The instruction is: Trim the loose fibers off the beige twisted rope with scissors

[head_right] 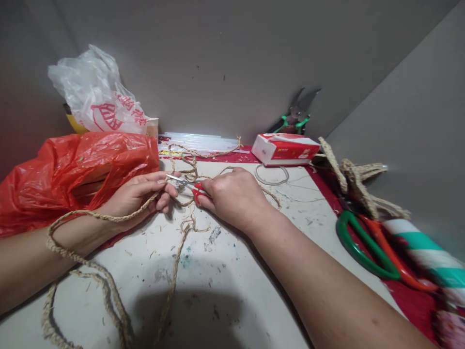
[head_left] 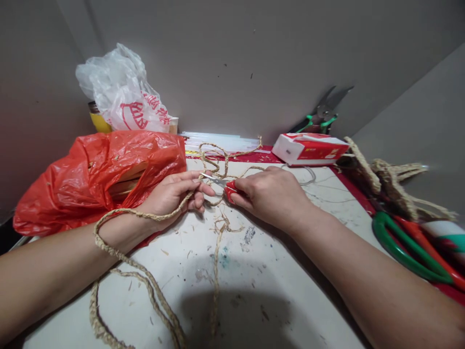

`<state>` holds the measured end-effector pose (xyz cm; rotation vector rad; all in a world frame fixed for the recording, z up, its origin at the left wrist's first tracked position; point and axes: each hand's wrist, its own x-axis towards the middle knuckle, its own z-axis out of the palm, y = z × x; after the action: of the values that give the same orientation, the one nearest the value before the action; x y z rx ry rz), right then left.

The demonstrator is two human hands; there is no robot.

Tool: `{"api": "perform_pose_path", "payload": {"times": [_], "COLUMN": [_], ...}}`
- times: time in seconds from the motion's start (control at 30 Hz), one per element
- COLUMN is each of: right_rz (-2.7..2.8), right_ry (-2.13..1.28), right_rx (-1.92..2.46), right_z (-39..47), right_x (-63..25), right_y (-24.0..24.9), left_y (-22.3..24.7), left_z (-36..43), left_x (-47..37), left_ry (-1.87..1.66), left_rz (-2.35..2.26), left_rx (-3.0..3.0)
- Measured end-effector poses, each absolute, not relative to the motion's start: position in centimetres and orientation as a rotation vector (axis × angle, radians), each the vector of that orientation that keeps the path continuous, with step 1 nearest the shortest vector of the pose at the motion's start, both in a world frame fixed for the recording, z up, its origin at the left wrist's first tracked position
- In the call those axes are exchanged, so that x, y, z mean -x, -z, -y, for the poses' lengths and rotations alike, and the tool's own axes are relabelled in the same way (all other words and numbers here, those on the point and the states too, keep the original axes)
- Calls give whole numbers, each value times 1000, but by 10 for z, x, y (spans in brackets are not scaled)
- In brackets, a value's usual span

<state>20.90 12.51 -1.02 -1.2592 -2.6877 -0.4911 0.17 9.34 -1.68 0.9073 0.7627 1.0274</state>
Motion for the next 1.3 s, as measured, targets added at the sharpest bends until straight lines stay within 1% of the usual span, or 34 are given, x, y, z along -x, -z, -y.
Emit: {"api": "perform_pose_path", "payload": {"times": [0.1,0.2,0.27,0.47,0.53,0.6,0.73,0.87,1.0,1.1,1.2,1.3], "right_rz": [2645,2494,2275,1427,1247,1142,1023,948,1045,1132,1247,1315], "right_ry": [439,233,-45,-1088,-1335,-1471,-1590,-1592,-1481,-1322,-1132,-1031], "right_rx": [1258,1253,1241,1141,1093,1051,947,928,965,933,878,827], "right_z": [-127,-128,-128,-125,-124,-122,-121,-122,-124,-127,-132,-137], "right_x": [-212,-213,-212,-198,-194,-192,-192,-193,-193,-196,-200,-203], "right_y": [14,20,22,10,5,2,0,-3,-7,-9,-8,-2], "left_y": [16,15,14,19,20,20,18,15,11,9,11,15], "left_z": [-94,-94,-93,-91,-90,-88,-83,-77,-70,-66,-64,-66], "left_x": [-2,-2,-2,-4,-6,-7,-9,-8,-8,-8,-9,-8], "left_ry": [-1037,-1044,-1055,-1155,-1168,-1179,-1163,-1106,-1039,-884,-747,-746], "left_rz": [-753,-772,-807,-994,-1040,-1070,-1083,-1068,-1072,-1015,-944,-949], "left_rx": [-893,-884,-889,-987,-1039,-1093,-1222,-1374,-1511,-1593,-1517,-1421]}}
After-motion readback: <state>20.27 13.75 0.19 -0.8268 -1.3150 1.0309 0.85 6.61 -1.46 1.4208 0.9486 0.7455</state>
